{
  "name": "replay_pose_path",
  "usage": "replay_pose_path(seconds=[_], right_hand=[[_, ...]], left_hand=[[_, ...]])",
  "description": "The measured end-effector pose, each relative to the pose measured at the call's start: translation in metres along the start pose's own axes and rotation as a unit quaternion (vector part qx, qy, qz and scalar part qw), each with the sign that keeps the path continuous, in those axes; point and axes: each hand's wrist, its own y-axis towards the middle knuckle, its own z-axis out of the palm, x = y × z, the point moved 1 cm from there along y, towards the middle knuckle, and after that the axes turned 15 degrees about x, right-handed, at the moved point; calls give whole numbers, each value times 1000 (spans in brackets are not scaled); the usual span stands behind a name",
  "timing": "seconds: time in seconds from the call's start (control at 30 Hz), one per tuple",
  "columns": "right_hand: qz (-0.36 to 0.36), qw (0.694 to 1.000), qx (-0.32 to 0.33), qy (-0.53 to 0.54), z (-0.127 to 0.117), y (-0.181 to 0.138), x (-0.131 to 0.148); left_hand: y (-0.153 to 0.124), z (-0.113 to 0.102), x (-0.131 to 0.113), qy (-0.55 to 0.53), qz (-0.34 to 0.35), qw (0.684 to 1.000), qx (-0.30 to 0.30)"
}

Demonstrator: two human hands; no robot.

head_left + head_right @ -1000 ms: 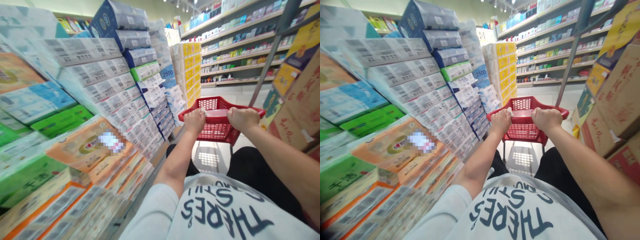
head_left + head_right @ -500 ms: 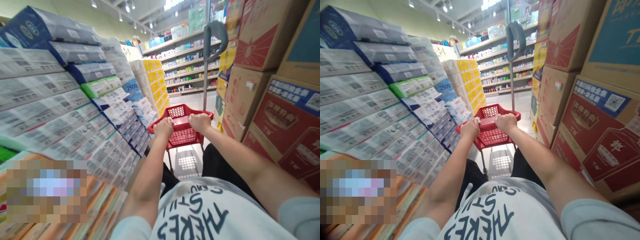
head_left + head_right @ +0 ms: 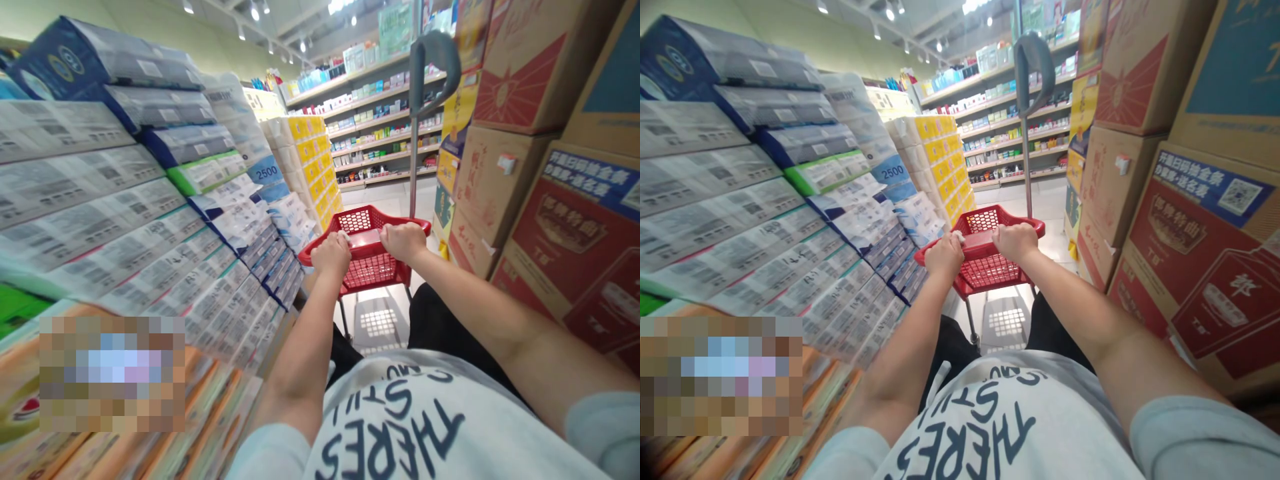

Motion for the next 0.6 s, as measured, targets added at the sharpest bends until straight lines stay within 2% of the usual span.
replay_pose_path(seconds=[0.13,0.3,0.5,0.6], right_hand=[[-2,1000,3,2,1,1,0],[1,1000,5,-7,1,1,0],[-1,1000,-2,-5,3,3,-1],[1,1000,-1,-11,5,5,-1]], left_hand=[[-9,3,-1,1,24,999,-49],[2,-1,1,-8,-4,1000,22],[-1,0,-1,-2,13,1000,-26],[0,0,0,0,-1,1000,13]])
